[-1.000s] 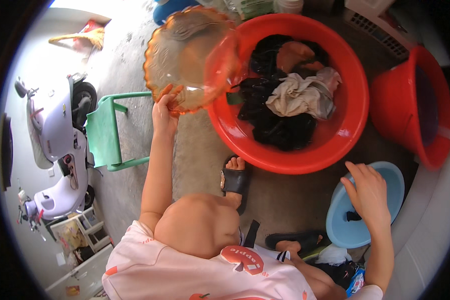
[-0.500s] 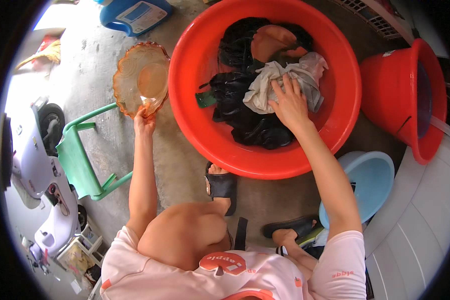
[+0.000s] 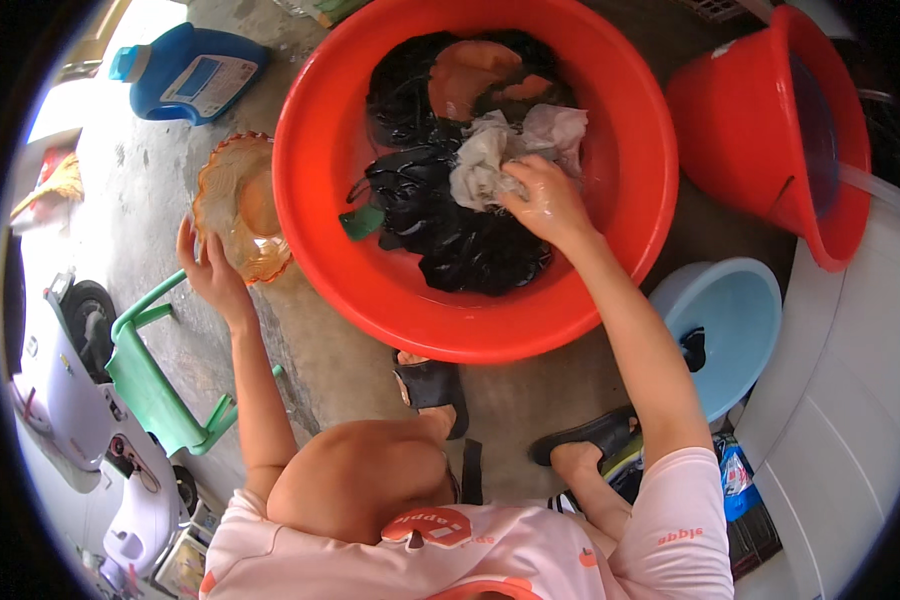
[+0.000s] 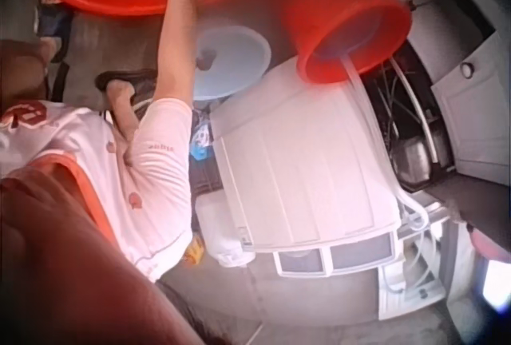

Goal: The person washes clothes by hand in a basin, rubbing them with soap and rinsing them in water before transferring them between basins and adding more items from a pile.

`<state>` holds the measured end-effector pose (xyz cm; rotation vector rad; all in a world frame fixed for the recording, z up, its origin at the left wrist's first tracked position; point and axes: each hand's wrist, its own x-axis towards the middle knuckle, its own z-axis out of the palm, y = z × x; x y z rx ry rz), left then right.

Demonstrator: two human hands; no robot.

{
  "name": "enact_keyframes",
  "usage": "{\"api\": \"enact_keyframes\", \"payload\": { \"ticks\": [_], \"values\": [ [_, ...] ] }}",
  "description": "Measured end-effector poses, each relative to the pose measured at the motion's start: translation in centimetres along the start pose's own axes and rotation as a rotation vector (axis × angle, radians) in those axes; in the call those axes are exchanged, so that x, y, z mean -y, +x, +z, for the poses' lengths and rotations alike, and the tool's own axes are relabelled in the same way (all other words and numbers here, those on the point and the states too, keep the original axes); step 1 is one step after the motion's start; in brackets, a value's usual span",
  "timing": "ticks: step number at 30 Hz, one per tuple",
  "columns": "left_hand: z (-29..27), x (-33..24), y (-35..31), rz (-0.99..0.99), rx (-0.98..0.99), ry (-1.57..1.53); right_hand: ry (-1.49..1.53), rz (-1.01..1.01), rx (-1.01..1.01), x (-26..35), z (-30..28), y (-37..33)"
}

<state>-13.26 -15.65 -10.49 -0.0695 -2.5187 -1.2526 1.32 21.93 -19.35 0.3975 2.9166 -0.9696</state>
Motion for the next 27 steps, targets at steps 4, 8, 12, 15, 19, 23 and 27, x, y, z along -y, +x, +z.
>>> {"api": "enact_keyframes", "payload": {
  "ticks": [4, 8, 12, 15, 19, 23, 27],
  "values": [
    [9.7, -12.0, -1.5, 0.110, 0.727, -0.371, -0.144, 0.240, -0.026, -2.1, -2.4, -1.4],
    [20.7, -9.4, -8.5, 0.912, 1.067, -0.023, -0.186, 0.416, 0.115, -0.2, 0.5, -1.8],
    [24.1, -4.6, -8.0, 0.888, 0.909, 0.276, -0.276, 0.509, 0.024, -2.2, 0.4, 0.0],
    [24.8, -4.0, -8.1, 0.846, 0.819, 0.250, -0.268, 0.553, 0.023, -3.2, 1.4, 0.6],
    [24.0, -3.8, -7.7, 0.855, 0.863, 0.321, -0.287, 0.373, 0.336, -2.0, -1.6, 0.3],
    [22.1, -4.3, -6.2, 0.462, 1.009, 0.000, 0.073, 0.186, -0.066, -0.6, -7.5, -2.5],
    [18.4, -8.6, -4.5, 0.069, 1.037, -0.411, 0.621, 0.103, -0.127, 2.5, -13.0, -4.3]
  ]
}}
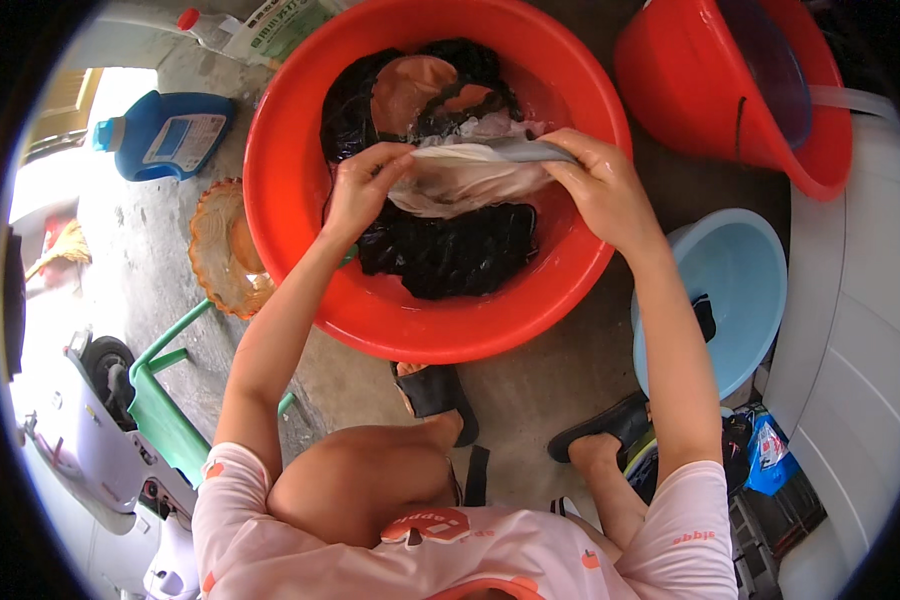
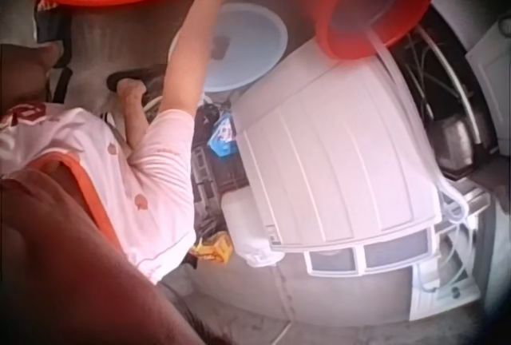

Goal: The person washes clothes by hand in a basin, rubbing them with soap and rinsing them in water before transferring them between basins and adding more items from a pile.

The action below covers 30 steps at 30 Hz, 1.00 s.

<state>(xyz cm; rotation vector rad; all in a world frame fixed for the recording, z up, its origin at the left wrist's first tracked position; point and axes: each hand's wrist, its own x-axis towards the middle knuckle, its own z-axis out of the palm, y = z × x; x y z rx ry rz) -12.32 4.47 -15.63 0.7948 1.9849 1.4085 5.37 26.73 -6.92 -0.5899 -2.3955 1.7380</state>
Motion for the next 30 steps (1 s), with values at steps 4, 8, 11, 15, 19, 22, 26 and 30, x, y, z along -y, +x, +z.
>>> {"api": "enact_keyframes", "payload": {
  "ticks": [4, 8, 11, 15, 19, 22, 26, 30],
  "values": [
    [-2.6, -9.1, -1.2, 0.088, -0.056, -0.385, 0.067, -0.178, -0.071, 6.8, -2.9, -0.9],
    [-5.4, -11.9, -1.2, 0.380, 0.205, -0.467, -0.173, -0.454, 0.049, 10.0, -5.2, -0.8],
    [-7.0, -10.2, -0.7, 0.125, 0.436, -0.207, -0.306, -0.416, 0.168, 9.2, -3.5, -1.0],
    [-3.2, -3.6, -1.3, 0.052, 0.510, 0.773, -0.594, -0.036, 0.387, 1.4, 0.8, -1.7],
    [2.1, 0.2, -1.4, 0.429, 0.104, 0.664, -0.763, 0.040, 0.144, -5.5, 5.0, 0.0],
    [4.2, 1.6, -0.7, 0.379, 0.124, 0.819, -0.834, 0.059, -0.091, -7.4, 8.1, 2.2],
    [5.4, 3.5, -1.5, 0.265, 0.115, 1.070, -1.016, 0.323, -0.062, -10.8, 11.0, 2.8],
    [7.2, 7.6, -2.4, 0.237, 0.069, 1.166, -1.247, 0.140, -0.179, -13.7, 12.2, 3.3]
  ]
}}
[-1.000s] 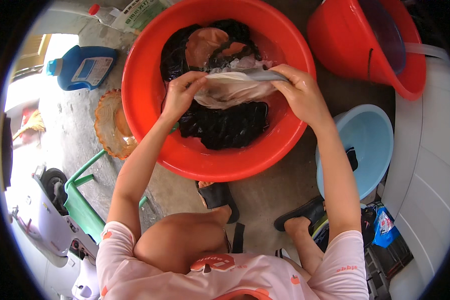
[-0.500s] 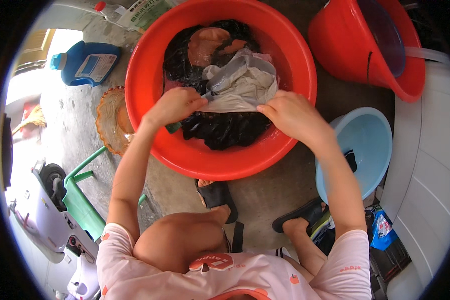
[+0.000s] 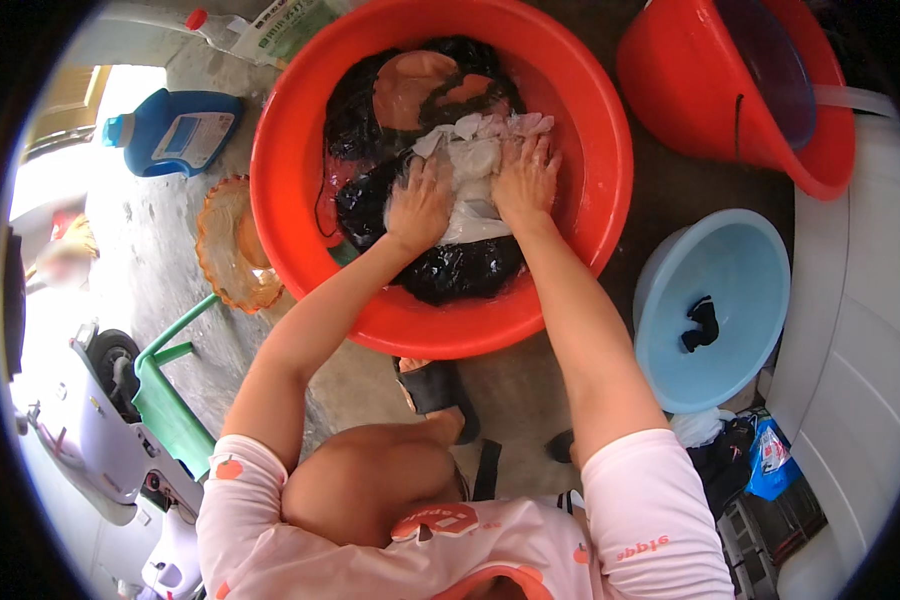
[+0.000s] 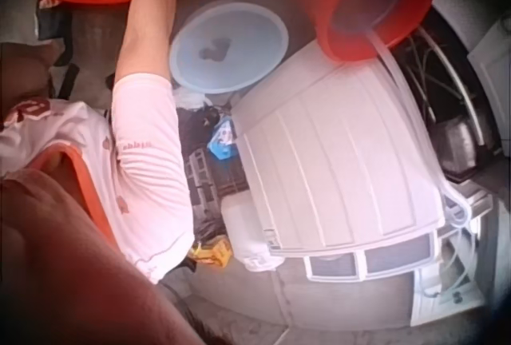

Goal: The person washes clothes by hand in a basin, rubbing them with soap and rinsing them in water before transferring them between basins and adding more items from a pile.

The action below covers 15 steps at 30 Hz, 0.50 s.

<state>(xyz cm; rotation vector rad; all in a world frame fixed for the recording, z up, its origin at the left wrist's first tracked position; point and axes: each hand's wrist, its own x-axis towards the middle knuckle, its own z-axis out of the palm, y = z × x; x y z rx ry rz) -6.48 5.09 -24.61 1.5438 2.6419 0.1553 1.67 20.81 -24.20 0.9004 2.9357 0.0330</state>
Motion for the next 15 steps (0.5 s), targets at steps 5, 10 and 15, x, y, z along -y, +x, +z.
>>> {"api": "enact_keyframes", "payload": {
  "ticks": [5, 10, 15],
  "values": [
    [5.0, 2.3, 1.7, -0.014, -0.022, -0.437, 0.088, -0.013, -0.027, -0.4, 0.5, 0.8],
    [3.5, 3.6, 1.8, 0.138, 0.172, 0.106, 0.454, 0.052, 0.155, -2.7, -2.3, 1.7],
    [-4.9, 3.2, 0.6, 0.015, -0.074, -0.151, 0.237, -0.007, 0.229, -4.1, -4.9, -1.1]
  ]
}}
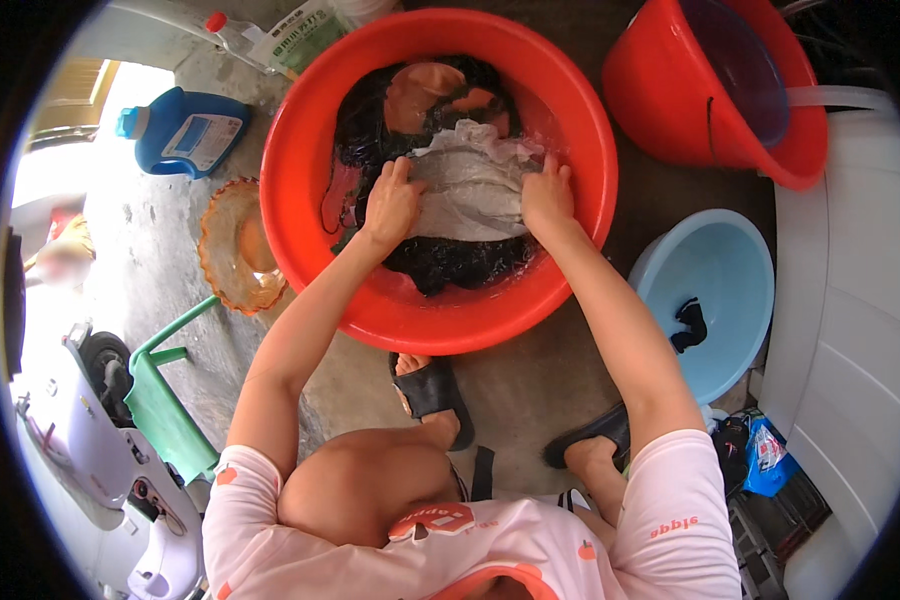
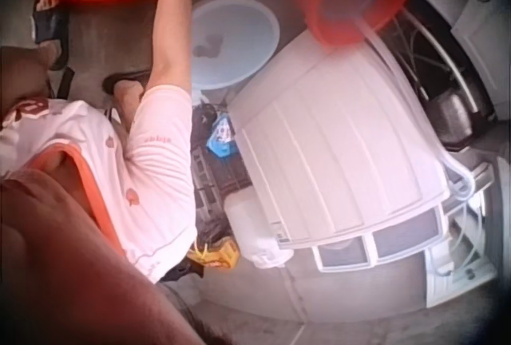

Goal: The person washes clothes by hand in a basin, rubbing them with soap and rinsing them in water before transferring them between basins and adding more items from a pile.

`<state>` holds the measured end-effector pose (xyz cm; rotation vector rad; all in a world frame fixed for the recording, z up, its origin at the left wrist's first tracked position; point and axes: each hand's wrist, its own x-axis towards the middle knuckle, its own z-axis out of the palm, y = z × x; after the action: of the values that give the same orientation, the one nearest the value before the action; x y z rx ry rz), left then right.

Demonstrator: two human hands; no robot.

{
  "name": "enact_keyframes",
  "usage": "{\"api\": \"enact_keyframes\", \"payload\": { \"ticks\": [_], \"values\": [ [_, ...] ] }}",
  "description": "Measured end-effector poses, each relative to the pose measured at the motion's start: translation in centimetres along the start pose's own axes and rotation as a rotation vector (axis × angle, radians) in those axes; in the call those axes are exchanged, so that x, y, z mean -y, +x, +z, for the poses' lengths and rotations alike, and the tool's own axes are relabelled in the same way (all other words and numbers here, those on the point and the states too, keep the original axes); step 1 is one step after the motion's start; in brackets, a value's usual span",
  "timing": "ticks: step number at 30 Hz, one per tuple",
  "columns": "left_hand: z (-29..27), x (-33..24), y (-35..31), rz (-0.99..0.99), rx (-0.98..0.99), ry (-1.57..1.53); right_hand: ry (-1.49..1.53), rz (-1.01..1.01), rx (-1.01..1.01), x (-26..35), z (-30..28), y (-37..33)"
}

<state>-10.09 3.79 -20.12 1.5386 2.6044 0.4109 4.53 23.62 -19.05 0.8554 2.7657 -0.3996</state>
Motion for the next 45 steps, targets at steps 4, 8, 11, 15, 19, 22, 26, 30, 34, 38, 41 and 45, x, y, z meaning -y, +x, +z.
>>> {"api": "enact_keyframes", "payload": {
  "ticks": [4, 8, 11, 15, 19, 22, 26, 30, 34, 38, 41, 45],
  "values": [
    [-2.1, 0.8, -0.9, -0.035, -0.057, 0.099, -0.057, 0.131, 0.265, -0.3, -2.0, 0.6],
    [-7.5, -0.5, -2.1, -0.040, -0.061, 0.062, -0.061, 0.018, 0.018, -0.4, -8.9, -1.3],
    [-12.0, -1.6, -3.4, -0.016, -0.033, -0.026, 0.125, -0.134, -0.205, -0.2, -14.4, -4.1],
    [-17.5, -3.2, -4.2, 0.015, -0.017, 0.006, 0.131, -0.182, -0.401, 0.1, -20.2, -6.7],
    [-19.8, -2.7, -3.4, 0.097, 0.089, -0.039, 0.085, -0.195, -0.458, -0.8, -20.4, -6.6],
    [-16.4, -2.5, -1.0, 0.094, 0.113, -0.377, 0.178, -0.274, -0.403, 0.7, -15.0, -3.9],
    [-4.2, -3.2, 2.0, 0.210, 0.030, -0.214, 0.089, -0.192, -0.227, 3.2, -3.0, 1.1],
    [2.7, -3.0, 2.6, 0.192, -0.029, 0.040, -0.083, -0.079, -0.091, 4.5, 1.8, 2.4],
    [5.7, -2.6, 2.3, 0.153, 0.008, 0.099, -0.178, -0.100, -0.248, 2.5, 5.9, 3.0],
    [4.3, -1.7, 3.2, 0.094, 0.175, -0.246, -0.084, -0.070, -0.148, 2.5, 5.8, 3.3],
    [3.1, -0.3, 2.2, 0.190, -0.010, -0.271, 0.124, 0.001, -0.127, 3.9, 3.5, 3.3],
    [0.6, -3.3, 1.1, -0.307, -0.211, -0.563, 0.684, 0.155, -0.176, 5.4, -1.1, 0.5]
  ]
}}
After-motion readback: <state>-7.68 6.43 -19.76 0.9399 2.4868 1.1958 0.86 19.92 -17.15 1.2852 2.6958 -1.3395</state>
